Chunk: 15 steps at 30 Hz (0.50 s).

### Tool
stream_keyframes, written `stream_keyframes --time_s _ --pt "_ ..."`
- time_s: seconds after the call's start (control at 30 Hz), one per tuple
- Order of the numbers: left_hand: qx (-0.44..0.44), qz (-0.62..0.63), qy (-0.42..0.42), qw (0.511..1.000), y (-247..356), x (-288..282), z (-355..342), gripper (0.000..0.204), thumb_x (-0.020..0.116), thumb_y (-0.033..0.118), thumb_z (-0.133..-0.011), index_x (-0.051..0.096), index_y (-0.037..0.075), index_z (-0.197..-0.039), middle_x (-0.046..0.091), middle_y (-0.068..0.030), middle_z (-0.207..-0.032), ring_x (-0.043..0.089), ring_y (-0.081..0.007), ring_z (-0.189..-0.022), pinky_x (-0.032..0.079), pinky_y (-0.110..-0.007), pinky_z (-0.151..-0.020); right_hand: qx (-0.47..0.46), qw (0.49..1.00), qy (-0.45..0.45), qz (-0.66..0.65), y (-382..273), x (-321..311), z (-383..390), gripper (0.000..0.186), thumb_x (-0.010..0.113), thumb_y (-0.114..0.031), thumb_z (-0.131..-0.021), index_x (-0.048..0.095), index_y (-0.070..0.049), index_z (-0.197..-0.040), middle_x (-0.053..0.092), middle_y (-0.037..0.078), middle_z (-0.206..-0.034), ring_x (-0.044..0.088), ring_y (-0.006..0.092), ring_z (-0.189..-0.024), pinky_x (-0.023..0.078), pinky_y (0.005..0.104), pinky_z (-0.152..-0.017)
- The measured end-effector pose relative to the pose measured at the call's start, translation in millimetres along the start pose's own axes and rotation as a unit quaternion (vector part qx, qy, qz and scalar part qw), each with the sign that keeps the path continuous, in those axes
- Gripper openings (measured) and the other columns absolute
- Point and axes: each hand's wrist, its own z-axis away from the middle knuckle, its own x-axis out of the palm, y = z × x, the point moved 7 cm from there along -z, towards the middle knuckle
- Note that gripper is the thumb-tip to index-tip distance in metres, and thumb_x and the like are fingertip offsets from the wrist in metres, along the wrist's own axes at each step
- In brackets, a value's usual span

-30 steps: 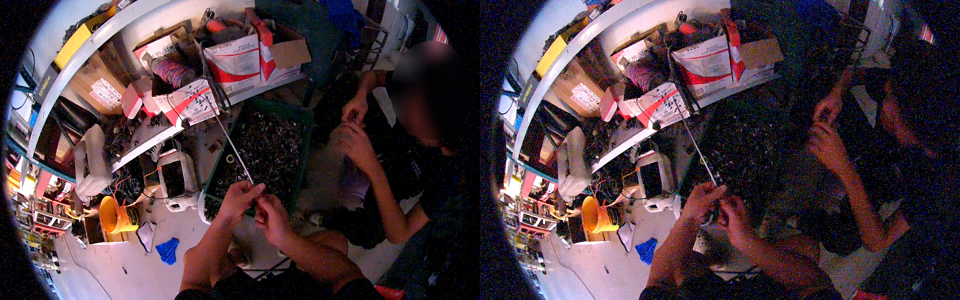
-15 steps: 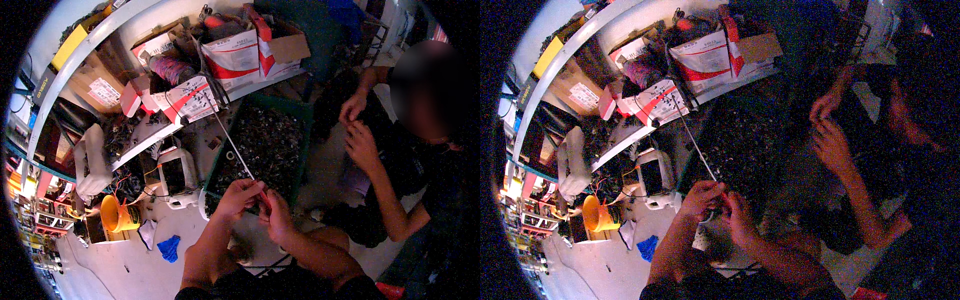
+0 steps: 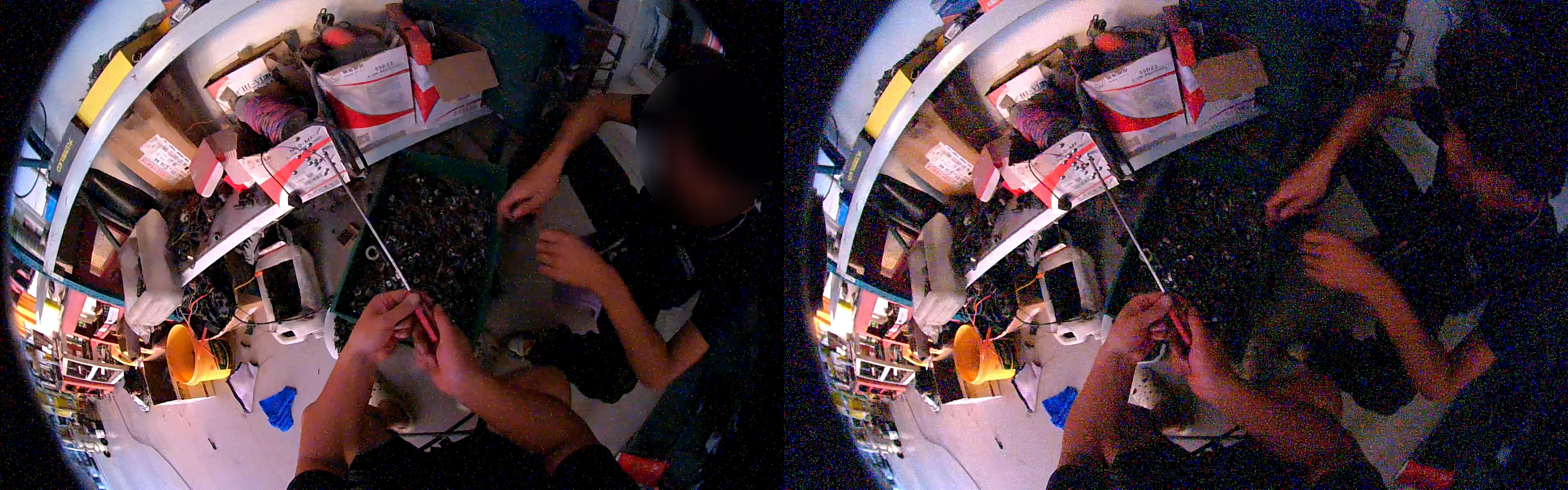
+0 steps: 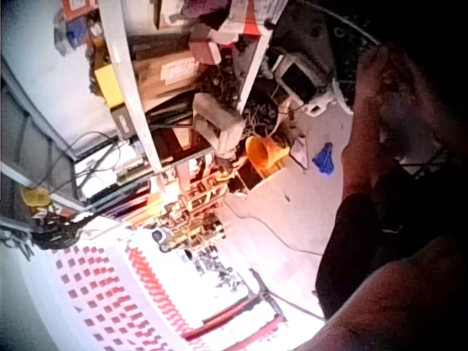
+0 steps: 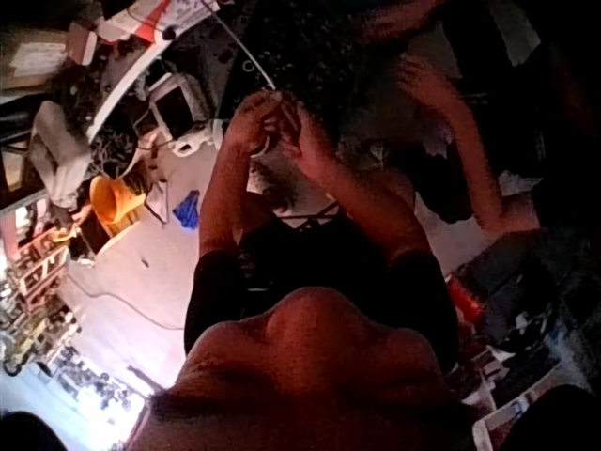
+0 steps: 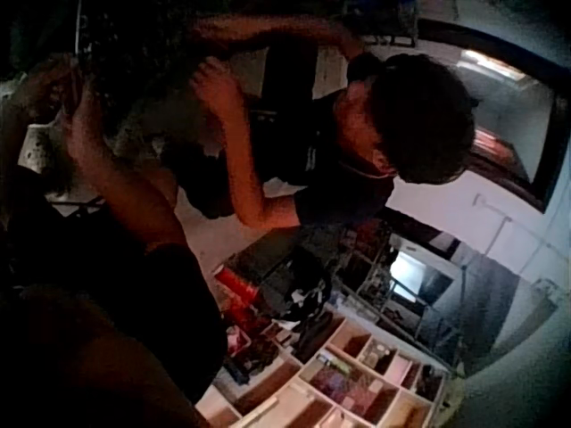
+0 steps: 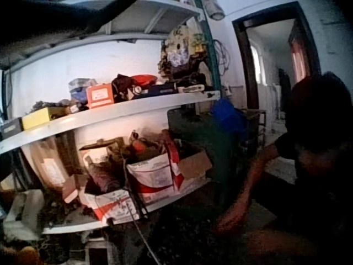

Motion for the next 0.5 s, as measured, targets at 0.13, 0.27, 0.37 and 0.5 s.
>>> stream_keyframes --time_s 0.13,0.27,0.37,0.5 --pt "0.036 -0.124 0.103 0.986 4 -4 -3 0.025 0.067 0.025 -0.087 0.058 0.006 -0.072 0.054 0.0016 -0.065 0.04 -0.0042 -0.051 0.027 -0.02 -0.044 -0.154 0.982 0.045 0.102 -7 -9 -6 0.025 0.046 -0.036 -0.097 0.053 -0.012 -0.095 0.047 -0.001 -0.066 0.036 0.0098 -0.051 0.03 0.0256 -0.049" --pt "0.025 -0.098 0.076 0.992 -3 -5 -8 0.021 0.062 0.023 -0.091 0.061 0.003 -0.084 0.055 0.0012 -0.067 0.041 -0.0044 -0.051 0.028 -0.02 -0.044 -0.163 0.981 -0.004 0.104 -2 -11 -7 0.025 0.048 -0.036 -0.096 0.051 -0.012 -0.102 0.049 -0.001 -0.07 0.037 0.0096 -0.053 0.03 0.0256 -0.049" --pt "-0.019 -0.021 0.003 1.0 -3 -1 -3 0.021 0.058 0.021 -0.093 0.062 0.001 -0.093 0.056 0.0007 -0.069 0.041 -0.0043 -0.052 0.027 -0.02 -0.044 -0.033 0.998 -0.054 0.021 -3 -6 2 0.028 0.047 -0.039 -0.097 0.052 -0.012 -0.102 0.048 -0.001 -0.069 0.038 0.0094 -0.053 0.03 0.0253 -0.048" --pt "-0.016 -0.005 -0.014 1.0 -1 3 1 0.021 0.058 0.021 -0.093 0.062 0.001 -0.094 0.058 -0.0008 -0.071 0.042 -0.0045 -0.051 0.027 -0.019 -0.043 0.026 1.0 -0.006 0.009 1 -6 1 0.029 0.044 -0.04 -0.097 0.052 -0.012 -0.101 0.048 -0.001 -0.069 0.038 0.0092 -0.053 0.03 0.0248 -0.047"
